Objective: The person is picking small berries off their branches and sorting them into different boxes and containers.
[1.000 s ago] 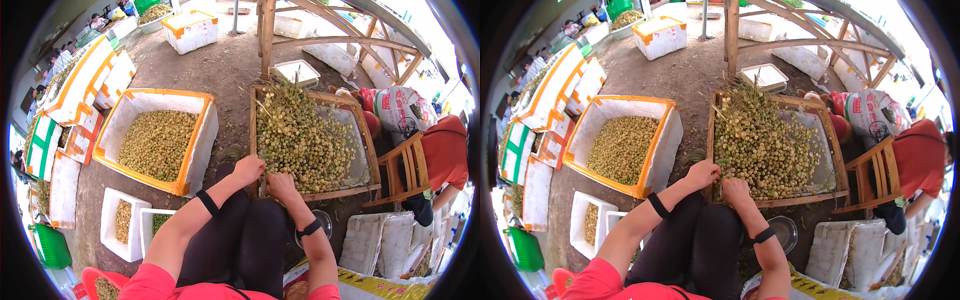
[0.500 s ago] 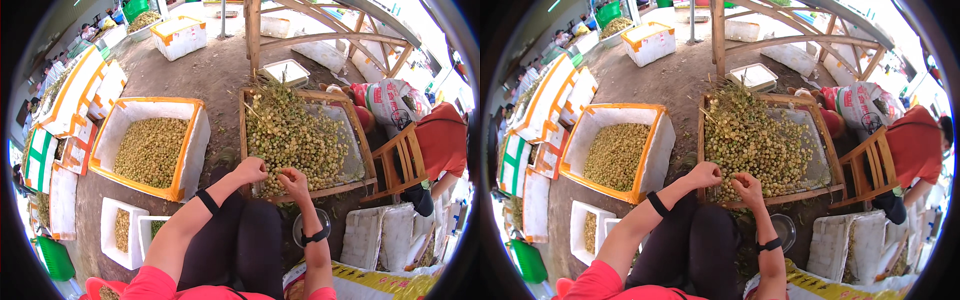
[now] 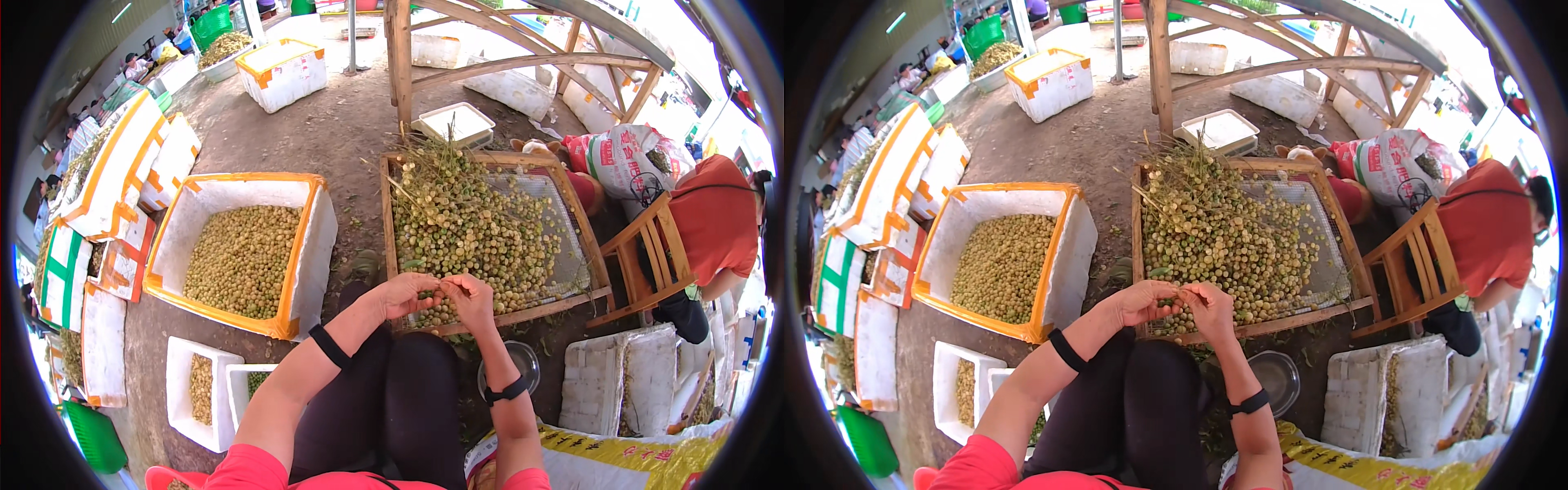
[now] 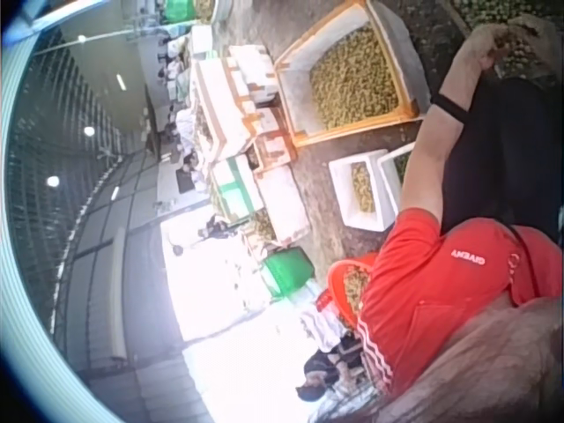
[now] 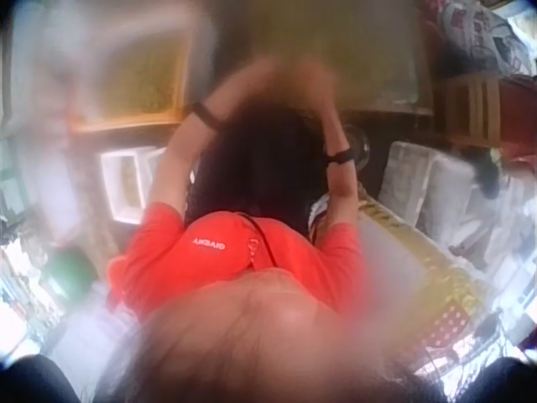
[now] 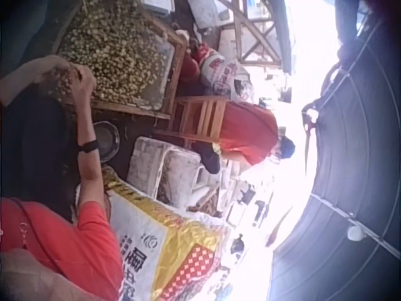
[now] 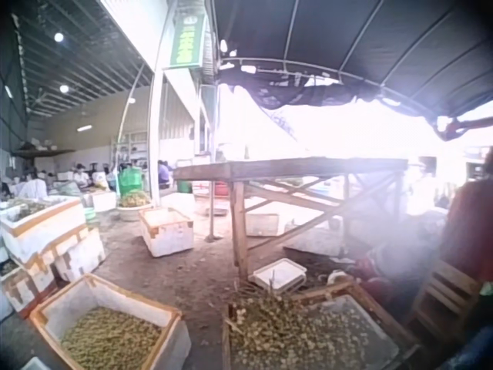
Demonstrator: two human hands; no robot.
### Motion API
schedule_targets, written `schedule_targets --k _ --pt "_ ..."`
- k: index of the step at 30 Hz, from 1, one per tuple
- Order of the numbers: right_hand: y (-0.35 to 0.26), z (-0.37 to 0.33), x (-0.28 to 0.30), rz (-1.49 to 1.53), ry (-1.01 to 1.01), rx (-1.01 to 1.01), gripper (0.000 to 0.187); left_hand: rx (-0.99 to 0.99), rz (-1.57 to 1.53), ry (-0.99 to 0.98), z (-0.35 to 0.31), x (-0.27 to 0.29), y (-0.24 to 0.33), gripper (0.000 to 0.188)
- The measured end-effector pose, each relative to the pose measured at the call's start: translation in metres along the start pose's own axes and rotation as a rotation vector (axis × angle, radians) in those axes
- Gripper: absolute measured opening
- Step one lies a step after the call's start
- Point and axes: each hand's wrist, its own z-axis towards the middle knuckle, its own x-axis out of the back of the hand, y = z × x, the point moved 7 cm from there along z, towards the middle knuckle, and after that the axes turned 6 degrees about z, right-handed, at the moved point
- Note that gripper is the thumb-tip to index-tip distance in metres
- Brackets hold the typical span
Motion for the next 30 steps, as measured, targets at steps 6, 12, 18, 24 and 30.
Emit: schedule_targets --k 6,12,18,24,30 --pt "-0.005 -0.002 -0.008 -0.058 0.008 0.047 0.01 0.008 -0.029 -0.055 -0.003 0.004 -0.008 0.01" --pt "0.0 -0.012 0.022 0.113 0.095 -0.21 0.009 -0.01 -0.195 0.058 -0.011 0.0 0.002 0.008" --pt "-0.01 -0.022 0.009 0.066 -0.147 -0.301 0.017 -0.169 -0.121 -0.014 -0.005 0.009 -0.003 0.023" --pt "-0.012 -0.009 -0.001 0.074 -0.108 -0.162 0.015 -0.218 0.06 0.014 -0.004 0.006 0.0 0.036" --pt "0.002 -0.012 -0.016 0.069 -0.142 -0.22 0.009 -0.246 0.316 -0.001 -0.013 0.003 0.001 0.038"
